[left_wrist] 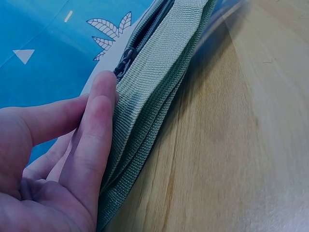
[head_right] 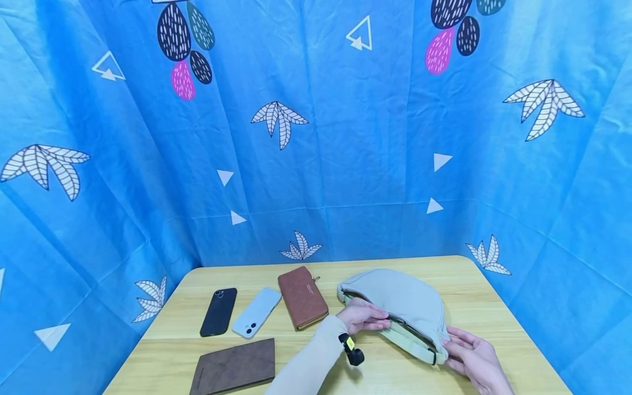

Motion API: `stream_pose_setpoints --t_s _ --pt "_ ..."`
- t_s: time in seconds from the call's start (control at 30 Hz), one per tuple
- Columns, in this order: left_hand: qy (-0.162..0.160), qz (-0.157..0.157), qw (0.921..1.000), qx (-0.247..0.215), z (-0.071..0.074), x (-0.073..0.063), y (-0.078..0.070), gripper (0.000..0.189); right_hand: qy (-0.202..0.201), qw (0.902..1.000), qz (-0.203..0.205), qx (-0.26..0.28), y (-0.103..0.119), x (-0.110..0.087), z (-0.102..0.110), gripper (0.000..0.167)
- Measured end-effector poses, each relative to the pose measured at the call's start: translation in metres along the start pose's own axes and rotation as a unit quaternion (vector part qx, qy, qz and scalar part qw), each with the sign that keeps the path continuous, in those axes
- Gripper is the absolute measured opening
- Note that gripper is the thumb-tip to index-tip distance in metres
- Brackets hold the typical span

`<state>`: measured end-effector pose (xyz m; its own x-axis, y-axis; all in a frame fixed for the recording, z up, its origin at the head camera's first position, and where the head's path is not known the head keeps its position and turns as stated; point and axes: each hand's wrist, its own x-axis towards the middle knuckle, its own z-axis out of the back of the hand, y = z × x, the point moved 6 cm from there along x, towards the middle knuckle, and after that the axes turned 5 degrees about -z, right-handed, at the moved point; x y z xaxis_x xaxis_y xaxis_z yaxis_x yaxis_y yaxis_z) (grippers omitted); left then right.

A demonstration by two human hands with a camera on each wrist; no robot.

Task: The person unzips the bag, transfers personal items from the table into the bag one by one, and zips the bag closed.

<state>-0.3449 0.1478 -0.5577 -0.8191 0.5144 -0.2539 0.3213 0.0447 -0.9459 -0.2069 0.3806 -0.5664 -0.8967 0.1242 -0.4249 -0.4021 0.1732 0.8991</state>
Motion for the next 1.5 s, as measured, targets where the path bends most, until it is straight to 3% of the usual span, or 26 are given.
stream_pose_setpoints --t_s 0.2,0.53,0.77,1.33,1.5 --pt "-0.001 -0.001 1.0 0.0 0.002 0.0 0.001 0.009 0.002 1.0 0.0 0.002 -0.001 0.0 0.0 0.048" --pt "-0.006 -0.004 1.0 0.006 0.007 0.003 0.0 0.009 -0.006 1.0 0.0 -0.007 -0.001 0.0 0.001 0.057" --pt "0.005 -0.013 0.9998 0.016 0.007 0.001 -0.002 0.011 -0.005 1.0 0.005 -0.003 -0.002 -0.001 0.001 0.046" --pt "0.023 -0.005 0.9993 0.028 0.01 0.006 0.0 0.012 0.0 1.0 0.009 0.001 -0.003 -0.001 -0.001 0.057" --pt "0.011 -0.006 0.9997 0.021 0.015 0.008 0.001 0.014 0.001 1.0 0.006 -0.003 -0.001 -0.002 0.001 0.061"
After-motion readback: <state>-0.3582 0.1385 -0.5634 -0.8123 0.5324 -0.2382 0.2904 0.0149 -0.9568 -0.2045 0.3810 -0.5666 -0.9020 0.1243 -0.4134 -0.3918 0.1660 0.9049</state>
